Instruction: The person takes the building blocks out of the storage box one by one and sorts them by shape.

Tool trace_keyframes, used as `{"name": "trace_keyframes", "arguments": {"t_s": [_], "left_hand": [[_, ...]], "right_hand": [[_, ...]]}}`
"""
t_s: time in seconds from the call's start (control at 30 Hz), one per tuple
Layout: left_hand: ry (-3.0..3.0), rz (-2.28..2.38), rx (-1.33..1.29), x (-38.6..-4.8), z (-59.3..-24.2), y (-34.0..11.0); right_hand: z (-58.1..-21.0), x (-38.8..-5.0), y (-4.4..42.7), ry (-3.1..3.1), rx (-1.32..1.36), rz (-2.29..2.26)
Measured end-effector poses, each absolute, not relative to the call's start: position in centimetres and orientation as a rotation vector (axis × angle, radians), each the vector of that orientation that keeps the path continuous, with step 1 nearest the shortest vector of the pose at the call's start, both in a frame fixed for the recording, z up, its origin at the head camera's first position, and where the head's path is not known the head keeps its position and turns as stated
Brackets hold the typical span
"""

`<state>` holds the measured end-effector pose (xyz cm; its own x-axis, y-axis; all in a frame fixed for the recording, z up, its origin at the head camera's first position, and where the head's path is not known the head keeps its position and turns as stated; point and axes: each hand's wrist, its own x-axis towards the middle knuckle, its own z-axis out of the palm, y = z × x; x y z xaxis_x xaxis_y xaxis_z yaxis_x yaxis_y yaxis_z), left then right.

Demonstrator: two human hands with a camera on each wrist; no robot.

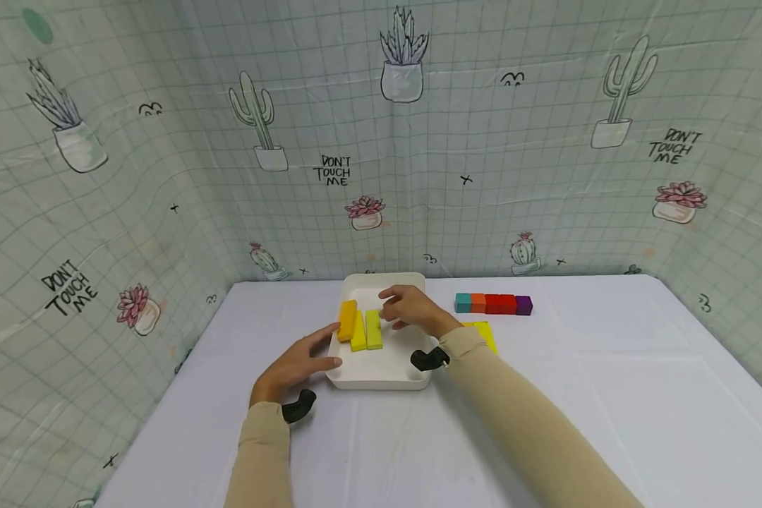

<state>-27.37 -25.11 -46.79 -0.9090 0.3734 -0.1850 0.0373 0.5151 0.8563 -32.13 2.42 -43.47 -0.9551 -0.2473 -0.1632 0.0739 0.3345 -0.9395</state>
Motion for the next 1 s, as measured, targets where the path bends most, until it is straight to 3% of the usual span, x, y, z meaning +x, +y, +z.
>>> {"name": "trace_keyframes", "arguments": {"t_s": [1.0], "left_hand": [[2.414,1.351,0.367,-27.2,-46.4,-24.8]], "right_hand": [[-44.3,-32.0,0.9,2.603,-0.251,-1.007]]}}
